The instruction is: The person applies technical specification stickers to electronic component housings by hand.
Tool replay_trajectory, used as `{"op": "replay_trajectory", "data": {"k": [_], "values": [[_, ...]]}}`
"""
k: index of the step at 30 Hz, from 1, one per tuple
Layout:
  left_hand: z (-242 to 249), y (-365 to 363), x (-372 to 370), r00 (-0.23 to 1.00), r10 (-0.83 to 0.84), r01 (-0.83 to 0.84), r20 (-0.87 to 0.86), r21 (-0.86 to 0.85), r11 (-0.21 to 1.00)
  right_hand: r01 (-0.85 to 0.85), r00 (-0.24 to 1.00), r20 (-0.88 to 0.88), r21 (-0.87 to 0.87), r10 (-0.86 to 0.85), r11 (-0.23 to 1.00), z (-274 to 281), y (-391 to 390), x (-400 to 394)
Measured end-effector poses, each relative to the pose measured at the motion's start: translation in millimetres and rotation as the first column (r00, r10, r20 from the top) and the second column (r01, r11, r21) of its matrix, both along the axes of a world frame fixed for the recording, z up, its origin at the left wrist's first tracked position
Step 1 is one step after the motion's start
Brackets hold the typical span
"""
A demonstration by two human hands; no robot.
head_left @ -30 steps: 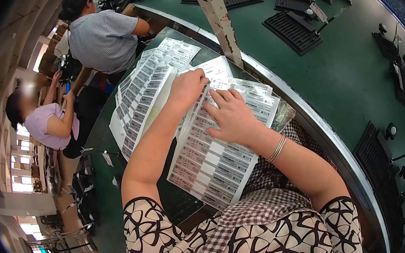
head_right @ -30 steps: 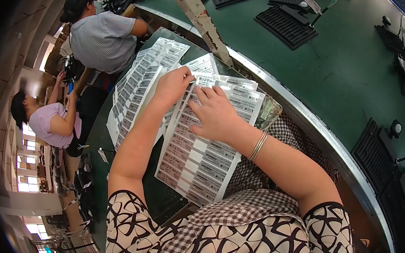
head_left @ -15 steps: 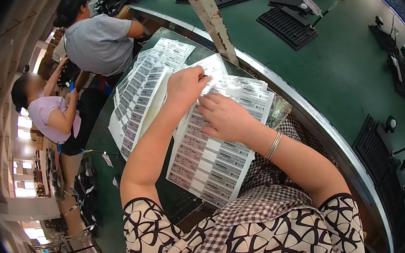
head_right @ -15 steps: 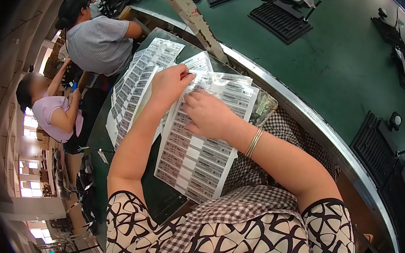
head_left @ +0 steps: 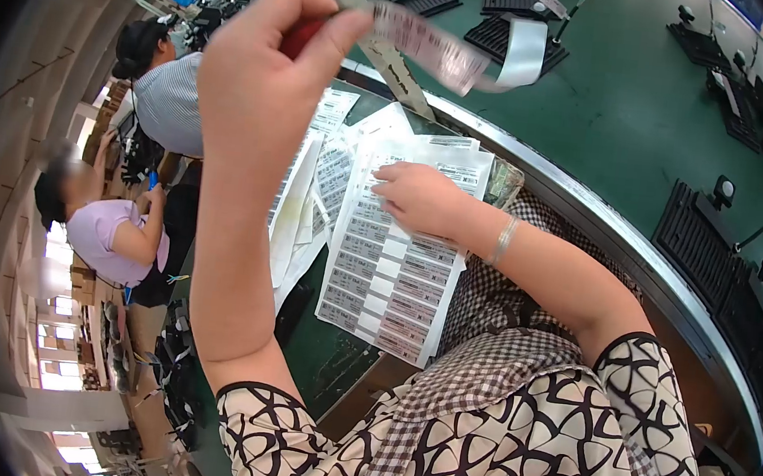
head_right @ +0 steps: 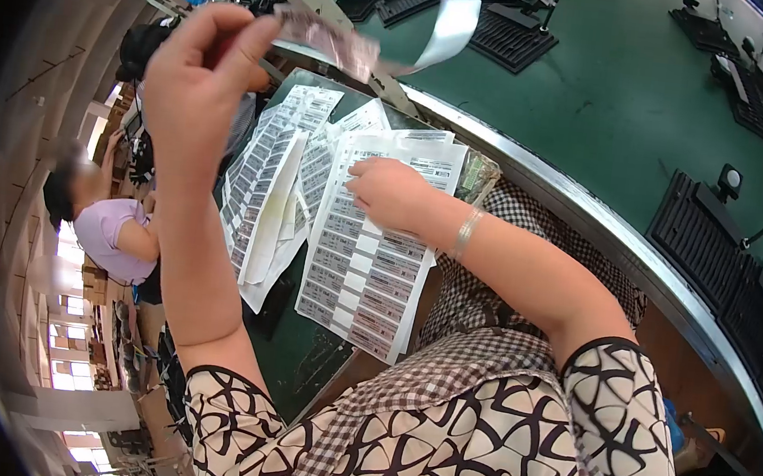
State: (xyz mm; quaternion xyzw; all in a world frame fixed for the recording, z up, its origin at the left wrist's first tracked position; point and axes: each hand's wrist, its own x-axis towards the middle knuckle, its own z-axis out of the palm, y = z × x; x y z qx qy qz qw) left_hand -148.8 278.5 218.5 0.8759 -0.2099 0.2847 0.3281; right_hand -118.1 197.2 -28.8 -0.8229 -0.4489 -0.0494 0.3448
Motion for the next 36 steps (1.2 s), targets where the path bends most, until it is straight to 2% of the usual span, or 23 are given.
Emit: {"op": "replay_trajectory", "data": {"k": [1, 2, 3, 4, 5, 6, 8, 12, 13, 17, 18, 21, 23, 25, 36], "values": [[-5, 2, -5, 0.997, 0.042, -0.051, 0.068, 0.13, 0.99, 0.143, 0.931, -0.361, 0.204, -0.061, 0.969, 14, -12, -10], [-11, 3, -9, 0.988, 0.076, -0.109, 0.136, 0.25, 0.962, 0.339, 0.734, -0.679, 0.328, -0.029, 0.882, 35, -35, -27], [-19, 1, -16, 0.983, 0.038, -0.096, 0.182, 0.321, 0.942, 0.553, 0.448, -0.89, 0.35, 0.084, 0.756, 43, -56, -39], [-28, -4, -23, 0.975, -0.007, -0.082, 0.222, 0.389, 0.918, 0.697, 0.26, -0.894, 0.436, 0.366, 0.569, 30, -75, -41], [-39, -12, -32, 0.966, -0.061, -0.064, 0.253, 0.457, 0.887, 0.773, 0.213, -0.833, 0.463, 0.511, 0.433, 24, -96, -53], [-50, -23, -40, 0.964, -0.148, 0.026, 0.223, 0.471, 0.882, 0.84, 0.193, -0.74, 0.463, 0.644, 0.281, 21, -112, -66], [-77, -43, -60, 0.964, -0.249, 0.148, 0.093, 0.588, 0.795, 0.861, 0.193, -0.634, 0.476, 0.748, 0.181, 17, -130, -81], [-111, -72, -82, 0.91, -0.406, 0.379, -0.079, 0.552, 0.743, 0.914, 0.166, -0.487, 0.403, 0.857, 0.052, 13, -150, -98], [-113, -76, -83, 0.898, -0.427, 0.413, -0.103, 0.53, 0.741, 0.922, 0.2, -0.557, 0.386, 0.806, 0.039, 14, -153, -99], [-113, -84, -75, 0.853, -0.48, 0.519, -0.204, 0.417, 0.746, 0.872, 0.274, -0.603, 0.485, 0.749, 0.072, -1, -167, -102], [-114, -85, -71, 0.844, -0.484, 0.536, -0.231, 0.382, 0.753, 0.876, 0.259, -0.597, 0.476, 0.759, 0.076, -2, -169, -102], [-130, -87, -52, 0.872, -0.408, 0.483, -0.272, 0.332, 0.81, 0.892, 0.196, -0.614, 0.435, 0.765, 0.121, 5, -172, -107], [-141, -90, -42, 0.874, -0.323, 0.437, -0.363, 0.296, 0.85, 0.87, 0.191, -0.629, 0.464, 0.753, 0.168, 6, -174, -110], [-155, -90, -37, 0.869, -0.317, 0.43, -0.38, 0.261, 0.864, 0.842, 0.187, -0.658, 0.49, 0.729, 0.226, 4, -175, -111], [-186, -79, -33, 0.859, -0.285, 0.379, -0.425, 0.154, 0.913, 0.858, 0.165, -0.663, 0.462, 0.73, 0.226, 0, -170, -110]]}}
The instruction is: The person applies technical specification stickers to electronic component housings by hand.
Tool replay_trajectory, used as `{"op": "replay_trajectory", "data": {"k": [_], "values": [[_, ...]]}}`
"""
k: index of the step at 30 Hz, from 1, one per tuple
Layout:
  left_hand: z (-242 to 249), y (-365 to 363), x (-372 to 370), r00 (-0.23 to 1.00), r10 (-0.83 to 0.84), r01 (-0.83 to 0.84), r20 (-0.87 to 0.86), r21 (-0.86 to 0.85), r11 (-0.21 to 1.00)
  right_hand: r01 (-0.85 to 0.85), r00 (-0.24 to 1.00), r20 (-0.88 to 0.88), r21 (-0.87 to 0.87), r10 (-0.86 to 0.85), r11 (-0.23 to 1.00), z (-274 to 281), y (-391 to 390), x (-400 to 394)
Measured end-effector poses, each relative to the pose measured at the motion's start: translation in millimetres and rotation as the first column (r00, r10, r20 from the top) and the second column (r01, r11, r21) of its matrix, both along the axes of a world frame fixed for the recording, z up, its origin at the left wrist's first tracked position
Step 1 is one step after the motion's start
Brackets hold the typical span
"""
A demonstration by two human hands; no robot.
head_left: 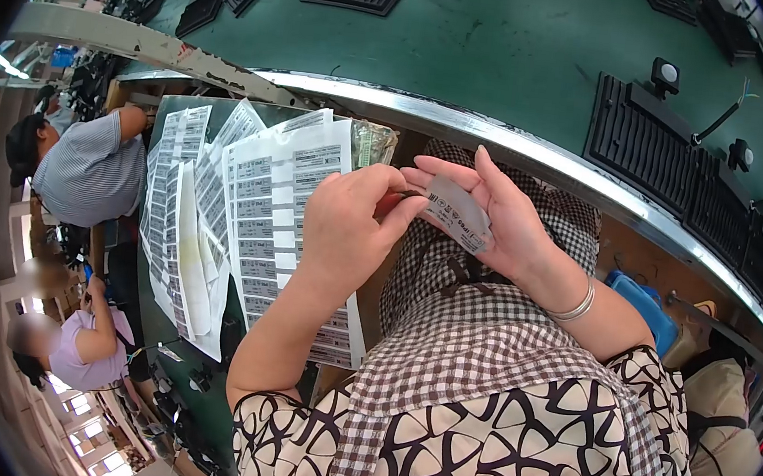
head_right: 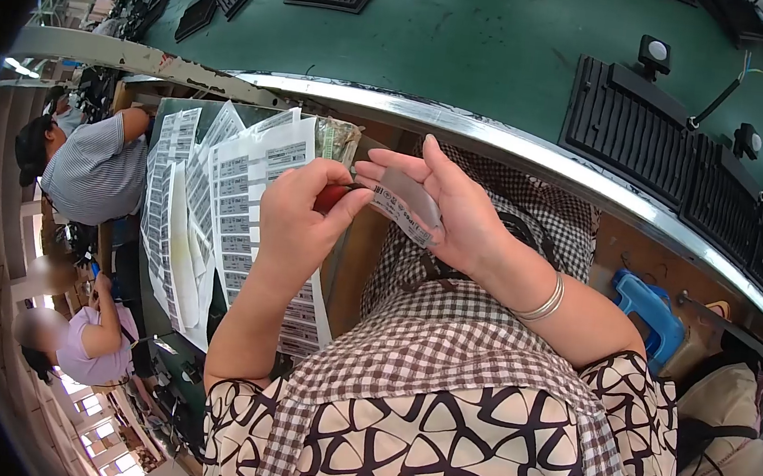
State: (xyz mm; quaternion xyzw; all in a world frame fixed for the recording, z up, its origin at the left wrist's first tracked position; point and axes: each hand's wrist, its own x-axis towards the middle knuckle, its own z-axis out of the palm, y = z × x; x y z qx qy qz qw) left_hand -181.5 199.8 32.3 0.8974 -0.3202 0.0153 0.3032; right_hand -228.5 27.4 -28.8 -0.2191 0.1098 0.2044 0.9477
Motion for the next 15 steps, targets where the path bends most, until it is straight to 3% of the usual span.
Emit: {"op": "replay_trajectory", "data": {"k": [15], "values": [[-15, 1, 2, 0.997, 0.034, -0.037, -0.067, -0.041, 0.998, -0.001, 0.999, -0.05, 0.03, 0.003, 1.0, 0, 5, -4]]}}
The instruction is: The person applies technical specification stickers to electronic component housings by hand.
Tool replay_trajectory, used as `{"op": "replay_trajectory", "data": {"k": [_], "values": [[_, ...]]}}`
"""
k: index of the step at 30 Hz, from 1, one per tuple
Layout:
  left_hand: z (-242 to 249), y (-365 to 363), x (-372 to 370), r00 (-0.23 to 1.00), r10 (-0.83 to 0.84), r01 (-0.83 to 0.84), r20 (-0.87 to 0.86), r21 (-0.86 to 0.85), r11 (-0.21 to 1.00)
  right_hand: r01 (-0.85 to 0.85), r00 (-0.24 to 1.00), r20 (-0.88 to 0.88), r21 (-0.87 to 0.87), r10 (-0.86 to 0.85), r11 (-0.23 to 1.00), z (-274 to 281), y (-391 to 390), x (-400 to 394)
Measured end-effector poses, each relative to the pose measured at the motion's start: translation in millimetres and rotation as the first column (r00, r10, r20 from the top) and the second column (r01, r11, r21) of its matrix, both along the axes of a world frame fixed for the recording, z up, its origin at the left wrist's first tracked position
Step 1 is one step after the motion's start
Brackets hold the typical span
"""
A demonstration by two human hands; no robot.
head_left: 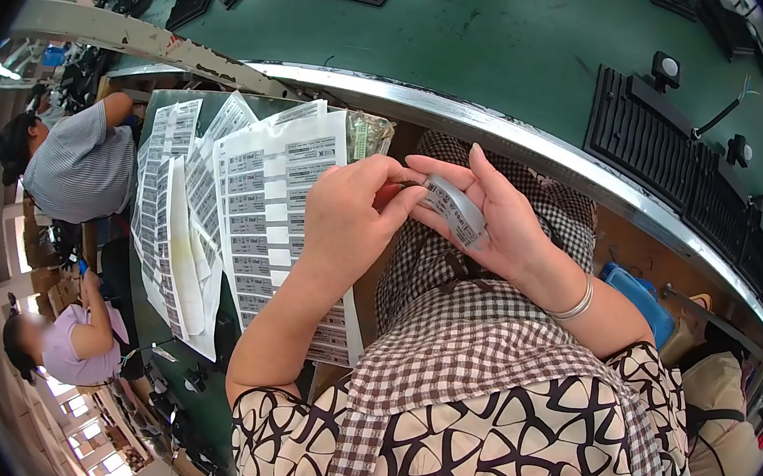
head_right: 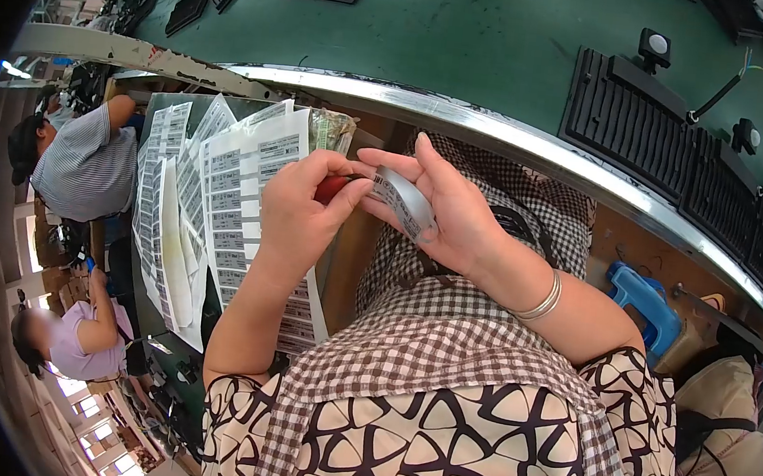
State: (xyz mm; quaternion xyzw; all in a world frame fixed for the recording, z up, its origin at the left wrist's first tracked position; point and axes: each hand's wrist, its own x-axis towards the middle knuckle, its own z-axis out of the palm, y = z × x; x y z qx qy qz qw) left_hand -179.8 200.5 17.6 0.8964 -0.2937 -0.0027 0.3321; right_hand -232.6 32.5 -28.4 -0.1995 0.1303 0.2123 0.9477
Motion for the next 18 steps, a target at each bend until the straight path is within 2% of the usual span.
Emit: {"op": "replay_trajectory", "data": {"k": [5, 11, 18], "values": [[1.7, -0.3, -0.3, 0.999, 0.018, -0.016, -0.032, 0.056, 0.998, -0.014, 1.0, -0.013, -0.03, 0.014, 0.999, 1.9, 0.3, 0.8], [0.6, -2.6, 1.6, 0.999, 0.016, -0.014, -0.042, 0.043, 0.999, -0.021, 1.0, -0.009, -0.032, 0.021, 0.999, 2.1, -1.3, 2.0], [-1.5, -3.9, 2.9, 1.0, 0.01, -0.009, -0.011, 0.062, 0.998, 0.013, 1.0, -0.013, 0.017, -0.013, 1.0, -1.7, -0.2, 1.9]]}}
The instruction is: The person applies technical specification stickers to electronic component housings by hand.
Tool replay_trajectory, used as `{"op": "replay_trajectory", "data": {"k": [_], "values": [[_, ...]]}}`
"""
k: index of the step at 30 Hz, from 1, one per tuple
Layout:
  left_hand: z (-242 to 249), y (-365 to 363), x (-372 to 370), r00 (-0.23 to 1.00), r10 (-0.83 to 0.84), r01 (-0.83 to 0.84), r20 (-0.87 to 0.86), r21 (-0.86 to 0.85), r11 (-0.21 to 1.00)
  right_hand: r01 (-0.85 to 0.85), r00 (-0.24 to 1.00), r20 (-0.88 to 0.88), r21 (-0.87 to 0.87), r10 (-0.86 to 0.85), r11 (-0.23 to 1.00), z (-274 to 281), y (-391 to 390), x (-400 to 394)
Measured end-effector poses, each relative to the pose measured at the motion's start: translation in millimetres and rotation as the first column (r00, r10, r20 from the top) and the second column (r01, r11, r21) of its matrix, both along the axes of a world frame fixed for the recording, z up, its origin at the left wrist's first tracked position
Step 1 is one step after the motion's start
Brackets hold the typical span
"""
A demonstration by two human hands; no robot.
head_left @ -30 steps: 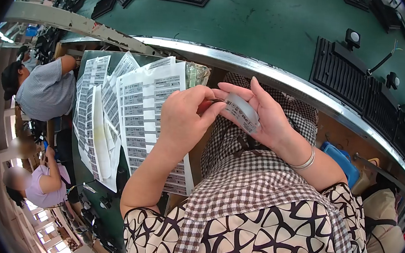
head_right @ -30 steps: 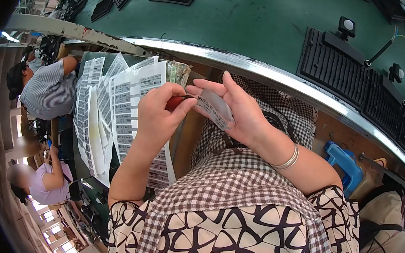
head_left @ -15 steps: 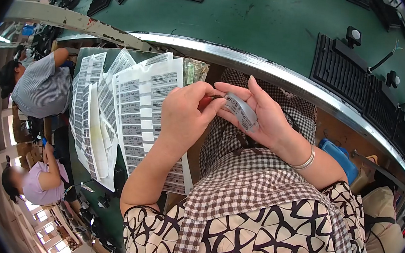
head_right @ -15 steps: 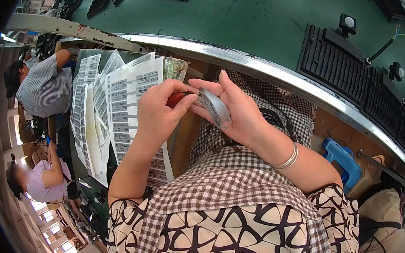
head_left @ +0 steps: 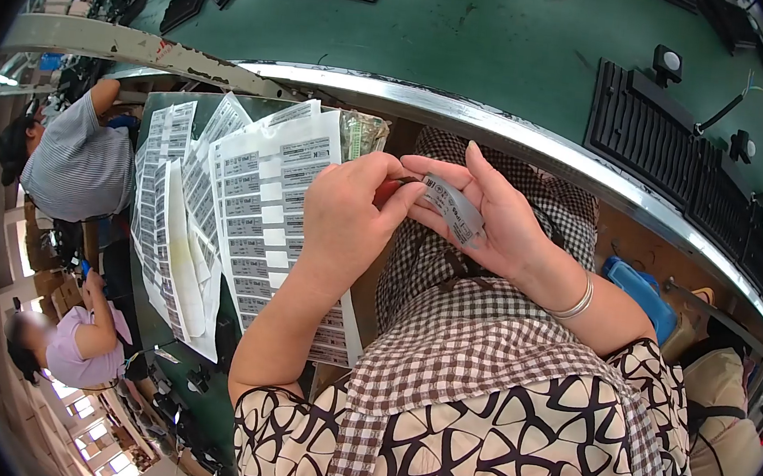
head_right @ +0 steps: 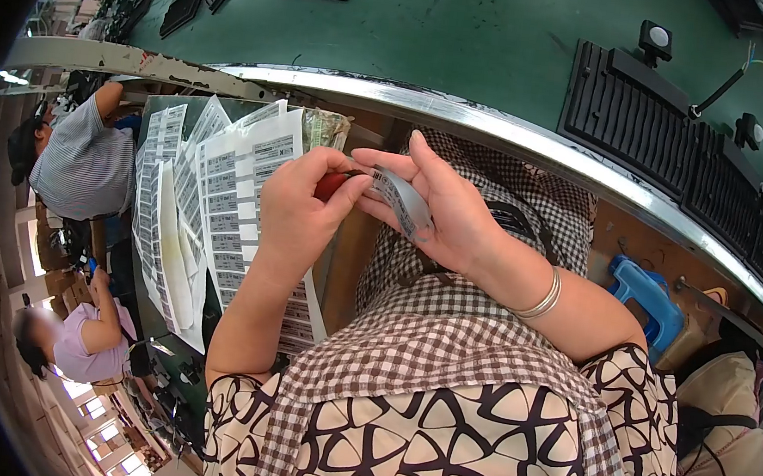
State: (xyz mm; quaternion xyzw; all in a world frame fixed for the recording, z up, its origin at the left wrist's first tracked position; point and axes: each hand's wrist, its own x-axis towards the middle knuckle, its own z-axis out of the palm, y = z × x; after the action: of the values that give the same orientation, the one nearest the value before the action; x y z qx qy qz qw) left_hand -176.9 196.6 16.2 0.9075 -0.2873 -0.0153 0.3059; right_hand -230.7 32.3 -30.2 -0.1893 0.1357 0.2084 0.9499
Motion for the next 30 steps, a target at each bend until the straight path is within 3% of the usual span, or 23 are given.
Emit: {"op": "replay_trajectory", "data": {"k": [11, 14, 17, 20, 23, 24, 26, 28, 30], "values": [[-1, -4, -3, 0.997, 0.008, -0.011, 0.078, 0.036, 0.999, -0.013, 1.0, 0.021, 0.012, 0.013, 1.0, -2, 2, -1], [-1, -4, -5, 0.996, 0.043, -0.046, 0.072, 0.037, 0.998, -0.049, 0.994, 0.102, 0.028, 0.045, 0.998, 0, 1, -1], [0, -2, -3, 0.99, 0.004, -0.011, 0.141, 0.048, 0.999, -0.072, 0.997, 0.031, 0.014, 0.071, 0.997, 4, -2, 0], [-3, 5, 1, 0.993, 0.077, -0.085, -0.085, -0.095, 0.992, -0.069, 0.997, 0.022, -0.031, 0.07, 0.997, 12, -14, 0], [-8, 9, 11, 0.941, 0.131, -0.229, -0.313, -0.299, 0.926, 0.059, 0.978, 0.209, -0.206, -0.015, 0.977, 3, -35, -7], [-6, 12, 16, 0.917, 0.105, -0.234, -0.385, -0.304, 0.923, 0.129, 0.969, 0.244, -0.413, -0.028, 0.902, 3, -46, -12], [-1, 11, 20, 0.912, 0.111, -0.253, -0.396, -0.328, 0.91, 0.39, 0.907, 0.394, -0.647, -0.151, 0.655, 2, -67, -25], [2, 6, 26, 0.919, 0.109, -0.255, -0.379, -0.359, 0.898, 0.566, 0.824, 0.549, -0.798, -0.14, 0.205, 5, -99, -38], [4, 1, 29, 0.935, 0.101, -0.238, -0.34, -0.39, 0.889, 0.619, 0.733, 0.68, -0.66, 0.012, -0.426, 5, -140, -44]]}}
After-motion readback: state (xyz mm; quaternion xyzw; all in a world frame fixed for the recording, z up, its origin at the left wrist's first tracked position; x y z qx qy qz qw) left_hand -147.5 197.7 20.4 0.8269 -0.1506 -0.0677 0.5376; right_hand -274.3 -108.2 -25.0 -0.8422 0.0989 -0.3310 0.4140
